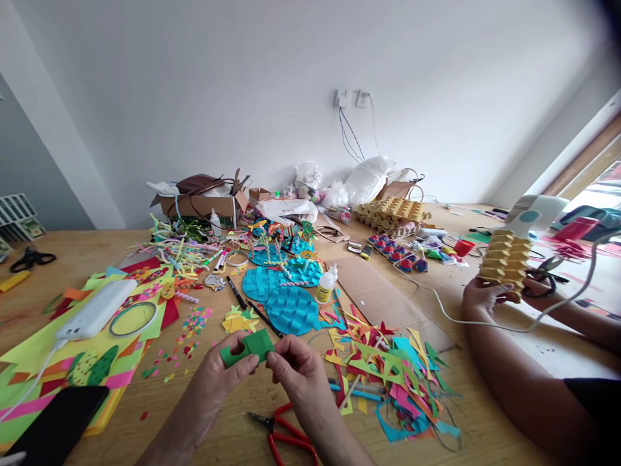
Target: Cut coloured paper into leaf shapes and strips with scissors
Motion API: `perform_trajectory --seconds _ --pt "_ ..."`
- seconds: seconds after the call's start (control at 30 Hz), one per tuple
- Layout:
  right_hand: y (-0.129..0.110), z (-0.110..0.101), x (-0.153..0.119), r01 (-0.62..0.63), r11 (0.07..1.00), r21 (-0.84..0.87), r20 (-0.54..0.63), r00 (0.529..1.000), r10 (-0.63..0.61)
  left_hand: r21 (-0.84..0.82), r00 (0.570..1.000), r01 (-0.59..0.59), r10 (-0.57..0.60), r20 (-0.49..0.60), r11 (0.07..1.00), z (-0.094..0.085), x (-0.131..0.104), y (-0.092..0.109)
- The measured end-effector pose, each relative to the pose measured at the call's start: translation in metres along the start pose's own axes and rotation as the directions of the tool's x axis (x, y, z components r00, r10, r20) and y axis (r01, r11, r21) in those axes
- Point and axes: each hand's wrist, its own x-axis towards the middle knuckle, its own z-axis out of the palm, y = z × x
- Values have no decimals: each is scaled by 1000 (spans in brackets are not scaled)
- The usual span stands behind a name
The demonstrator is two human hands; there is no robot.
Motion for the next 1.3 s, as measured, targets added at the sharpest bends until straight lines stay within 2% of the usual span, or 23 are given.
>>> perform_trajectory --seconds 0.1,0.17,0.23,0.3,0.33,0.37,0.4,0.5,0.6,0.7,0.8,0.83,0.87,0.93,1.0,1.03,1.07,1.13,1.2,1.3 --pt "-5 -3 -2 1 990 -138 21 1000 1 11 998 -8 9 -60 1000 3 1 -5" --pt "-8 -10 -7 22 935 -354 58 998 -1 2 994 -19 19 -109 1000 0 1 -5" --pt "-6 -20 -16 73 764 -641 162 986 42 -20 986 -27 24 -162 999 -5 2 -4" --pt "4 -30 -26 162 486 -859 273 947 167 -53 981 -25 14 -194 998 -10 3 -2" --pt "11 -34 -30 217 354 -910 319 910 264 -73 980 -21 6 -200 997 -11 3 -1" --pt "19 -37 -35 270 261 -927 351 869 347 -96 980 -19 -1 -200 995 -11 4 0" --pt "28 -38 -38 299 185 -936 347 868 354 -121 981 -17 -7 -196 992 -11 5 1" --pt "54 -38 -45 341 105 -934 357 893 276 -190 985 -14 -19 -169 982 -10 8 4" --pt "69 -36 -47 296 81 -952 306 930 201 -228 988 -24 -12 -152 973 -11 11 9" --pt "67 -34 -46 248 94 -964 263 935 239 -240 986 -43 2 -170 970 -16 13 16" --pt "52 -35 -45 240 181 -954 290 894 343 -227 984 -75 35 -174 971 -21 14 24" --pt "45 -37 -44 231 258 -938 313 884 347 -215 984 -89 52 -173 972 -22 14 26" --pt "38 -38 -44 202 357 -912 320 895 310 -201 982 -105 71 -173 974 -23 14 28" --pt "23 -43 -42 73 599 -797 245 946 211 -169 978 -143 112 -178 975 -24 14 31" --pt "8 -48 -39 -125 834 -537 164 955 249 -129 975 -166 143 -171 978 -23 14 32" --pt "1 -51 -36 -210 915 -344 158 948 277 -105 976 -169 152 -158 980 -22 15 31" --pt "-6 -53 -33 -259 953 -155 177 942 285 -77 979 -164 152 -138 983 -20 15 30" --pt "-16 -54 -25 -269 958 96 183 951 248 -5 985 -146 145 -92 989 -15 17 29" --pt "-23 -51 -16 -245 944 219 160 964 213 79 989 -133 138 -57 988 -9 18 28" --pt "-32 -40 -1 -197 947 255 67 980 186 160 990 -122 131 -44 979 1 17 31"
